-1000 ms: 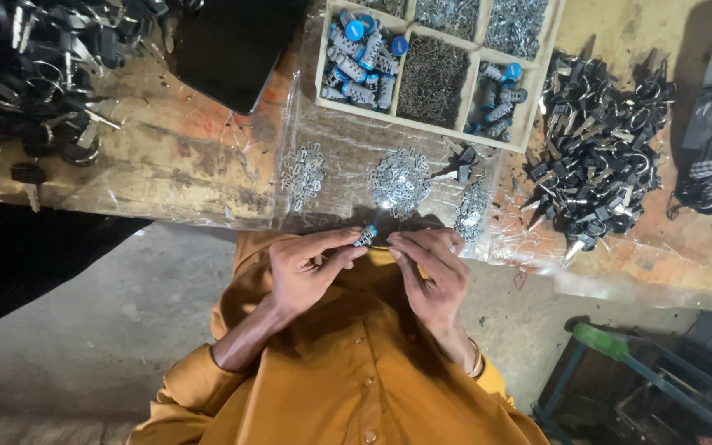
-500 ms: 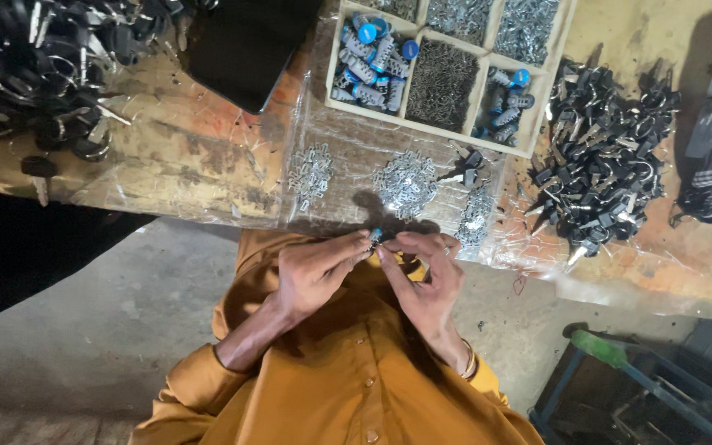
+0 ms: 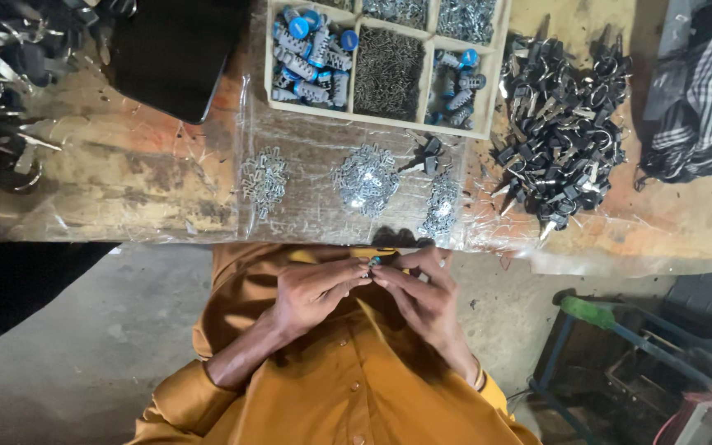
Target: The person sits at a workbench assembling padlock lock cores by hand. They pick a lock cylinder, insert small metal pins and springs into it from a compartment tray, then place the finished core into a compartment box, repeating this cycle with parts picked from piles of locks and hardware on the table.
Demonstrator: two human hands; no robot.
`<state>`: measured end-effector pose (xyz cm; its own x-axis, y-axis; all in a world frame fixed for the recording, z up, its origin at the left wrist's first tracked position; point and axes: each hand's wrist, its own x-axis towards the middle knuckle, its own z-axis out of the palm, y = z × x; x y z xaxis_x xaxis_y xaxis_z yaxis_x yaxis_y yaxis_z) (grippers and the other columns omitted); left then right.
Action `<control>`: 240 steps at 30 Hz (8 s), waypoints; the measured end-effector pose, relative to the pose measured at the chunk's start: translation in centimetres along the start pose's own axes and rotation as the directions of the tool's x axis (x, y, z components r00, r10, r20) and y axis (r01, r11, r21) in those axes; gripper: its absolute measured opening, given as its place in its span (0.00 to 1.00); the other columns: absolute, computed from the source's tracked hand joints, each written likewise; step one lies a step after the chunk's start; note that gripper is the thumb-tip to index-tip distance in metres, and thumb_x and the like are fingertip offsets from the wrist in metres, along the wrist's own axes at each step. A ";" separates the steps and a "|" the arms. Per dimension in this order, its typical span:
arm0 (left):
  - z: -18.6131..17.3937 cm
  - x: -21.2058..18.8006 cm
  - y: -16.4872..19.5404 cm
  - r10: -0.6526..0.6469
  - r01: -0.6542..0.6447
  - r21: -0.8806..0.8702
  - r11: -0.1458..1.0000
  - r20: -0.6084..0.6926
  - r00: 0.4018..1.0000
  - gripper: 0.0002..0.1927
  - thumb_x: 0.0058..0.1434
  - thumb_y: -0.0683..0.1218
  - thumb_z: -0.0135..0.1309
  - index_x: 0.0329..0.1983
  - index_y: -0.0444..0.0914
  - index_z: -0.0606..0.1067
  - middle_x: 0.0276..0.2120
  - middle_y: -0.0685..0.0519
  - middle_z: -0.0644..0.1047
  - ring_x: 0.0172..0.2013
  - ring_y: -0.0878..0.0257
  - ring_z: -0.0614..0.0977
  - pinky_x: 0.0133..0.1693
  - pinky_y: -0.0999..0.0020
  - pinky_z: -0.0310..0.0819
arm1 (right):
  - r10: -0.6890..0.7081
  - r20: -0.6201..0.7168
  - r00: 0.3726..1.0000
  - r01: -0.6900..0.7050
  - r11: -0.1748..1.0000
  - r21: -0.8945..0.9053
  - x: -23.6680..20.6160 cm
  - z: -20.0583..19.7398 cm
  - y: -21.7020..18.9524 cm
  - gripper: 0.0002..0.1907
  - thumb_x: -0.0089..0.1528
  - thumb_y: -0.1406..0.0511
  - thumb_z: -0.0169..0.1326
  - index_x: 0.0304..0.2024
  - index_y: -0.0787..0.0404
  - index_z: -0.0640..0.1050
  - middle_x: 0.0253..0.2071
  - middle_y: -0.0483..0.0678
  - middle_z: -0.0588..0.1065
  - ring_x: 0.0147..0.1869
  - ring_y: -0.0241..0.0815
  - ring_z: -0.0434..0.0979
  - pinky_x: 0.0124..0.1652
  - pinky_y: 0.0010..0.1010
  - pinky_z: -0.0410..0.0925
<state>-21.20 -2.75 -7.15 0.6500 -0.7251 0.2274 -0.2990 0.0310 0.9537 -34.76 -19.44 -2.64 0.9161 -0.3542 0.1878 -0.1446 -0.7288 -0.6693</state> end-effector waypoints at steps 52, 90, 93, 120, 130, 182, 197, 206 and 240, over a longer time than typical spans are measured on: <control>-5.9 -2.7 -0.8 -0.013 0.027 0.083 0.996 -0.161 0.987 0.11 0.58 0.38 0.67 0.45 0.34 0.82 0.44 0.48 0.84 0.43 0.58 0.89 0.42 0.70 0.86 | 0.249 -0.104 0.963 -0.214 0.940 0.266 1.6 7.3 -5.9 0.10 0.60 0.71 0.66 0.42 0.62 0.80 0.38 0.43 0.82 0.39 0.30 0.78 0.46 0.23 0.66; -9.2 -2.8 -0.8 -0.130 0.117 -0.072 0.991 -0.219 0.967 0.11 0.58 0.36 0.67 0.44 0.31 0.81 0.44 0.45 0.84 0.44 0.57 0.89 0.46 0.68 0.86 | -0.024 -0.203 0.979 0.003 0.994 -0.105 4.7 8.2 -8.6 0.13 0.58 0.78 0.65 0.42 0.62 0.81 0.43 0.47 0.81 0.47 0.45 0.75 0.50 0.33 0.65; -9.7 -2.8 -0.8 -0.112 0.098 -0.071 0.993 -0.234 0.966 0.11 0.58 0.36 0.67 0.44 0.31 0.81 0.44 0.45 0.84 0.44 0.57 0.89 0.46 0.68 0.86 | 0.016 -0.173 0.985 -0.011 0.999 0.030 4.7 9.0 -9.2 0.11 0.59 0.78 0.64 0.42 0.63 0.81 0.43 0.48 0.81 0.46 0.43 0.75 0.48 0.32 0.67; -14.5 -3.5 -1.5 0.024 -0.005 0.077 0.997 -0.237 0.971 0.10 0.60 0.37 0.66 0.44 0.34 0.82 0.45 0.47 0.84 0.43 0.58 0.88 0.42 0.70 0.87 | -0.133 -0.150 0.980 0.150 0.982 0.113 5.4 13.6 -11.2 0.16 0.59 0.76 0.67 0.47 0.64 0.77 0.40 0.47 0.82 0.45 0.40 0.75 0.47 0.31 0.69; -18.1 -5.7 -1.1 -0.076 0.089 0.014 0.996 -0.408 0.910 0.11 0.58 0.35 0.67 0.45 0.32 0.81 0.46 0.45 0.84 0.45 0.58 0.88 0.47 0.68 0.86 | -0.146 0.130 0.981 0.171 0.963 -0.208 8.8 14.0 -13.9 0.21 0.57 0.66 0.68 0.54 0.47 0.83 0.60 0.50 0.69 0.62 0.52 0.64 0.59 0.45 0.56; -13.6 0.3 -1.5 0.305 -0.302 0.054 0.952 -0.055 0.951 0.16 0.59 0.37 0.67 0.50 0.36 0.78 0.44 0.50 0.82 0.40 0.58 0.87 0.39 0.67 0.84 | 0.079 0.343 0.936 -0.208 0.911 0.356 10.8 7.1 -5.8 0.11 0.57 0.62 0.68 0.43 0.52 0.86 0.34 0.38 0.84 0.34 0.30 0.79 0.41 0.26 0.68; -13.3 1.9 0.7 0.136 -0.161 -0.136 0.978 -0.182 0.974 0.14 0.60 0.31 0.63 0.48 0.33 0.79 0.45 0.44 0.82 0.41 0.57 0.88 0.43 0.69 0.87 | 0.217 -0.172 0.961 0.025 0.549 0.835 11.1 1.8 -2.6 0.10 0.63 0.73 0.64 0.46 0.62 0.80 0.45 0.50 0.77 0.48 0.41 0.80 0.49 0.34 0.75; -12.0 2.4 1.6 0.101 -0.130 -0.128 0.983 -0.213 0.972 0.13 0.59 0.30 0.62 0.46 0.32 0.80 0.43 0.45 0.82 0.39 0.59 0.87 0.41 0.71 0.86 | 0.223 0.195 0.955 -0.272 0.404 0.873 9.1 4.9 -4.8 0.15 0.58 0.83 0.61 0.45 0.69 0.82 0.47 0.56 0.78 0.45 0.41 0.80 0.45 0.30 0.75; -12.5 2.7 2.9 0.346 -0.338 0.083 0.938 -0.138 0.928 0.16 0.58 0.35 0.68 0.48 0.33 0.79 0.42 0.46 0.84 0.39 0.56 0.89 0.38 0.67 0.86 | 0.114 0.255 0.960 -0.258 0.712 0.653 10.5 3.8 -8.2 0.13 0.54 0.77 0.67 0.41 0.65 0.84 0.42 0.53 0.82 0.41 0.41 0.83 0.38 0.27 0.74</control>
<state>-11.56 3.97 -1.31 0.5958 -0.5673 0.5685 -0.5580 0.2167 0.8010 -22.52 -15.01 2.09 0.9586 -0.2736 -0.0791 -0.0950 -0.0454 -0.9944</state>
